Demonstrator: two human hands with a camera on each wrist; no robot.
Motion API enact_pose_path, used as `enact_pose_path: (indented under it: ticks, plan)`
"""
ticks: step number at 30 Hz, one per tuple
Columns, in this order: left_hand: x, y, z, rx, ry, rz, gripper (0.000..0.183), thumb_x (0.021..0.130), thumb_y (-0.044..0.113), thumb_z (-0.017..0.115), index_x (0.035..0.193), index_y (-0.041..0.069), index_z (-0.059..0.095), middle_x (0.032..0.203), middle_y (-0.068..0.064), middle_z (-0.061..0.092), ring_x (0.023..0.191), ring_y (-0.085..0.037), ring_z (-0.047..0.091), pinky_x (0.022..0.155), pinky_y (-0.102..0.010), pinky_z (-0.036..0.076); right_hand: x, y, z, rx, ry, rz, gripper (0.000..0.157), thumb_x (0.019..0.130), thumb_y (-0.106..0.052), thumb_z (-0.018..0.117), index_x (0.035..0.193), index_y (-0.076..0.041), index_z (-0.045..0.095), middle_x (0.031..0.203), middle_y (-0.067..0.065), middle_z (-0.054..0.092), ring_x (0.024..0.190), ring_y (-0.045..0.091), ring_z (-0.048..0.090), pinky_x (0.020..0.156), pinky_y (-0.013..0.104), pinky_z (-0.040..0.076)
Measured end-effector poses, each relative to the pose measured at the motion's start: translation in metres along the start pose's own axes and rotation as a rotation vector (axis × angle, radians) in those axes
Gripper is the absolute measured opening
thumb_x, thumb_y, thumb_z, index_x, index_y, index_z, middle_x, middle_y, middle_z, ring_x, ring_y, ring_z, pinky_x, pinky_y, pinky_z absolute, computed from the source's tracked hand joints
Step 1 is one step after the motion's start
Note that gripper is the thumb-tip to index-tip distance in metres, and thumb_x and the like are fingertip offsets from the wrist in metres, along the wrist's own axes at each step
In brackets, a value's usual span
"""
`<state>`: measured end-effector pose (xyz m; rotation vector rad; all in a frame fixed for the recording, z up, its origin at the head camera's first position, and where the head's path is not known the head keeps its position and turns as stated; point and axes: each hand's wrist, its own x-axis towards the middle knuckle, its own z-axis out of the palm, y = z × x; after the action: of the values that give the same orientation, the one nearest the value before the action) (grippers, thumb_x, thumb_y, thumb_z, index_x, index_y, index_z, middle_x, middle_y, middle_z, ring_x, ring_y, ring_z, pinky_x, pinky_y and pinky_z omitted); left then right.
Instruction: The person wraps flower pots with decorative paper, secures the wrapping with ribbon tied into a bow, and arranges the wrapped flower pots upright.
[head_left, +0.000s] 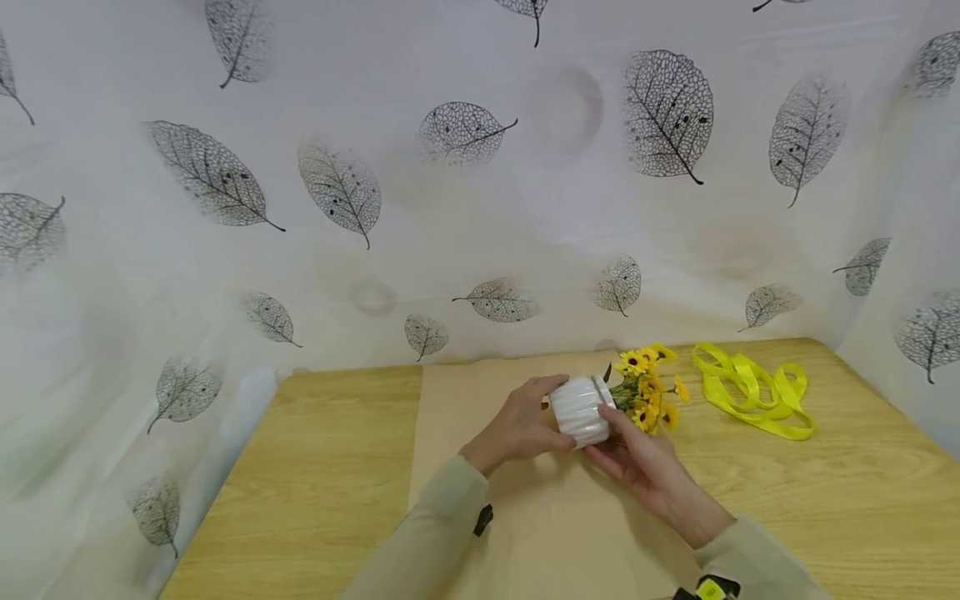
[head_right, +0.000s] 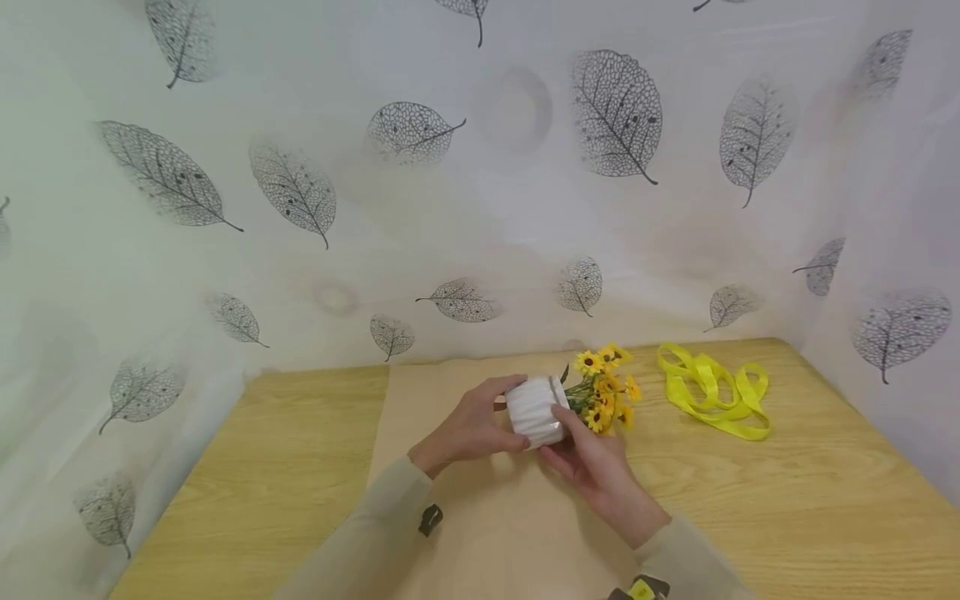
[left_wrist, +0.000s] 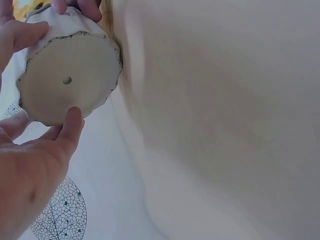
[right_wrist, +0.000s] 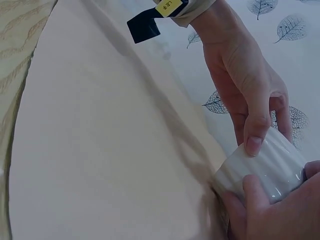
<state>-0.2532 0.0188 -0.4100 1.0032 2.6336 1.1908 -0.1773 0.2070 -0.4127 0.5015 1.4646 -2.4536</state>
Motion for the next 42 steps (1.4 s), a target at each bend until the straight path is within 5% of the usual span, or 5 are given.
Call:
enact_pose_path:
  ticks: [16,30,35,39,42]
  plan:
    - [0.010,0.008,0.010,-0.022,-0.032,-0.079,0.090,0.072,0.016,0.086,0.152,0.008,0.046,0.147,-0.018,0.049,0.126,-0.028,0.055,0.107,-0.037,0.051,0.003,-0.001,-0.017,-0.063,-0.058,0.028,0.078,0.105,-0.040,0.056,0.155,0.008,0.021,0.120,0.016,0.059,0.101,0.018,0.071,0.100,0.031,0.056]
    - [0.008,0.010,0.009,-0.016,-0.019,-0.074,0.091,0.070,0.016,0.086,0.151,0.007,0.046,0.143,-0.017,0.049,0.120,-0.023,0.055,0.102,-0.026,0.048,-0.005,-0.003,-0.031,-0.467,0.016,-0.028,0.075,0.102,-0.047,0.061,0.135,0.020,0.051,0.103,0.018,0.077,0.092,0.022,0.077,0.083,0.033,0.063]
    - [0.007,0.010,0.010,-0.036,-0.014,-0.082,0.092,0.069,0.015,0.087,0.151,0.007,0.047,0.143,-0.017,0.049,0.122,-0.024,0.056,0.104,-0.028,0.049,-0.014,-0.017,-0.032,-0.909,-0.009,-0.307,0.042,0.099,-0.031,0.069,0.118,0.007,0.069,0.097,0.014,0.078,0.080,0.018,0.076,0.070,0.031,0.064]
    - [0.007,0.009,0.011,-0.030,-0.027,-0.085,0.092,0.070,0.016,0.087,0.152,0.008,0.046,0.143,-0.016,0.048,0.121,-0.022,0.056,0.103,-0.025,0.049,-0.013,-0.026,-0.035,-1.240,-0.035,-0.874,0.016,0.087,-0.010,0.080,0.101,-0.005,0.076,0.088,0.004,0.077,0.070,0.005,0.069,0.059,0.020,0.058]
    - [0.008,0.008,0.011,-0.029,-0.030,-0.077,0.092,0.070,0.016,0.087,0.152,0.008,0.045,0.144,-0.016,0.048,0.121,-0.022,0.057,0.103,-0.024,0.049,-0.004,-0.031,-0.040,-1.338,-0.085,-1.331,0.015,0.093,-0.018,0.078,0.099,-0.004,0.076,0.092,0.003,0.074,0.073,0.006,0.067,0.064,0.013,0.055]
